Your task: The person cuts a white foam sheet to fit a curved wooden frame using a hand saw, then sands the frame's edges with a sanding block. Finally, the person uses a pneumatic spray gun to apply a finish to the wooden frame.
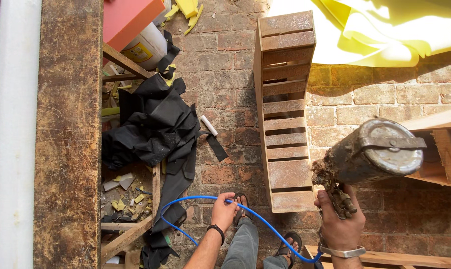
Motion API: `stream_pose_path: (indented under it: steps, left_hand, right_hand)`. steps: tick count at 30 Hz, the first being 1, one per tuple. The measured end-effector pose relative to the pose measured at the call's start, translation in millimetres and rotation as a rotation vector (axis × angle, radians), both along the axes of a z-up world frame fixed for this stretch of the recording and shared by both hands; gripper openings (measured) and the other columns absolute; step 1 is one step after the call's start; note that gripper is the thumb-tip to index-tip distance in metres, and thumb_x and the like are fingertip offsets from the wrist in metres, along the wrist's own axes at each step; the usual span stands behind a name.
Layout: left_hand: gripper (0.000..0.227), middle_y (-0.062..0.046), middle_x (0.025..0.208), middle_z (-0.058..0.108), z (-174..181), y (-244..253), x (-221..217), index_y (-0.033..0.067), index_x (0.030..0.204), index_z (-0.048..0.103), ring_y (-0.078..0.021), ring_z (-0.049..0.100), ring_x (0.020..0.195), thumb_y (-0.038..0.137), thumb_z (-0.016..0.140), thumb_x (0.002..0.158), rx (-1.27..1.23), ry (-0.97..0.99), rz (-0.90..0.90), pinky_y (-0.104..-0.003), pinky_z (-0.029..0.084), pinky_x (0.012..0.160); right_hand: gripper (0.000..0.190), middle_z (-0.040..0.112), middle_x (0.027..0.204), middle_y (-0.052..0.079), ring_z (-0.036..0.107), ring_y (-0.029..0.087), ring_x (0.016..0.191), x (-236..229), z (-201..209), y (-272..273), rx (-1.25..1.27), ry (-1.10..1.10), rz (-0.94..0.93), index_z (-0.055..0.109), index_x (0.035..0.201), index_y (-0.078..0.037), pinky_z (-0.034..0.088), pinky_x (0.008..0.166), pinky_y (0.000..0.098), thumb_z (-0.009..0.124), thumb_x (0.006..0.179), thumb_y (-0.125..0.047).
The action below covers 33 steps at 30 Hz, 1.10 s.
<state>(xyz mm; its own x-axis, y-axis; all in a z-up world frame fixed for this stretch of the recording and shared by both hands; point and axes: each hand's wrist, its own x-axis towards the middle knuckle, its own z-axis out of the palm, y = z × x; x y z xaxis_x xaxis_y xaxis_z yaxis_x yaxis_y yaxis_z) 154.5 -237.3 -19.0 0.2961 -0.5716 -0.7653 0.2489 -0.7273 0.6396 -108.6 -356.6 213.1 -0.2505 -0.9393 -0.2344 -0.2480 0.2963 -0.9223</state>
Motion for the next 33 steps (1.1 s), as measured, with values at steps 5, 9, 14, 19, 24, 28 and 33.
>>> stream_pose_path:
  steps: [5, 9, 14, 19, 24, 28, 33]
  left_hand:
    - [0.042, -0.008, 0.110, 0.065, 22, -7, 5, 0.0090, 0.129, 0.059, -0.0154, 0.073, 0.079, -0.002, 0.063, 0.089, 0.086, -0.053, 0.006, -0.031, 0.059, 0.065]
    - [0.050, -0.006, 0.110, 0.066, 44, -19, 7, 0.0103, 0.132, 0.061, -0.0146, 0.072, 0.088, -0.004, 0.066, 0.084, 0.030, -0.128, -0.044, -0.028, 0.059, 0.077]
    - [0.043, -0.004, 0.101, 0.067, 55, -49, 2, 0.0108, 0.128, 0.063, -0.0137, 0.070, 0.087, 0.002, 0.069, 0.086, -0.057, -0.109, -0.086, -0.030, 0.059, 0.077]
    - [0.032, -0.003, 0.097, 0.068, 68, -87, -15, 0.0100, 0.118, 0.065, -0.0126, 0.068, 0.083, 0.007, 0.073, 0.087, -0.164, -0.251, -0.188, -0.029, 0.057, 0.078]
    - [0.036, -0.003, 0.101, 0.064, 90, -118, -25, 0.0094, 0.118, 0.062, -0.0132, 0.067, 0.085, 0.002, 0.072, 0.084, -0.239, -0.265, -0.178, -0.029, 0.057, 0.080]
    - [0.038, -0.004, 0.103, 0.063, 109, -121, -31, 0.0078, 0.119, 0.061, -0.0138, 0.065, 0.090, 0.001, 0.071, 0.084, -0.288, -0.252, -0.161, -0.029, 0.057, 0.082]
    - [0.039, -0.003, 0.103, 0.061, 141, -124, -26, 0.0092, 0.122, 0.058, -0.0135, 0.064, 0.088, 0.003, 0.069, 0.086, -0.227, -0.161, -0.167, -0.030, 0.057, 0.081]
  right_hand:
    - [0.040, 0.075, 0.096, 0.011, 0.075, 0.016, 0.083, 8, 2, -2, -0.046, 0.052, 0.016, 0.061, 0.129, 0.001, 0.064, 0.071, 0.0297, 0.072, 0.094, -0.013]
    - [0.035, 0.075, 0.094, 0.011, 0.075, 0.018, 0.082, 14, 12, -8, -0.079, 0.013, 0.002, 0.063, 0.124, 0.003, 0.063, 0.071, 0.0303, 0.073, 0.095, -0.013]
    - [0.037, 0.076, 0.093, 0.010, 0.075, 0.017, 0.079, 16, 19, -20, -0.053, -0.004, -0.023, 0.064, 0.125, 0.002, 0.063, 0.068, 0.0300, 0.074, 0.092, -0.013]
    - [0.036, 0.074, 0.095, 0.010, 0.073, 0.016, 0.080, 17, 19, -25, -0.106, -0.032, -0.023, 0.064, 0.125, 0.004, 0.061, 0.070, 0.0291, 0.074, 0.094, -0.011]
    - [0.039, 0.075, 0.094, 0.009, 0.074, 0.016, 0.080, 23, 24, -32, -0.114, 0.007, -0.054, 0.062, 0.128, 0.002, 0.062, 0.069, 0.0292, 0.074, 0.093, -0.011]
    - [0.040, 0.075, 0.095, 0.011, 0.073, 0.017, 0.080, 20, 37, -29, -0.150, 0.000, -0.073, 0.063, 0.129, 0.004, 0.060, 0.069, 0.0292, 0.074, 0.093, -0.010]
    - [0.045, 0.078, 0.091, 0.012, 0.077, 0.019, 0.078, 20, 61, -35, -0.074, -0.010, -0.016, 0.061, 0.132, 0.004, 0.064, 0.066, 0.0303, 0.073, 0.092, -0.014]
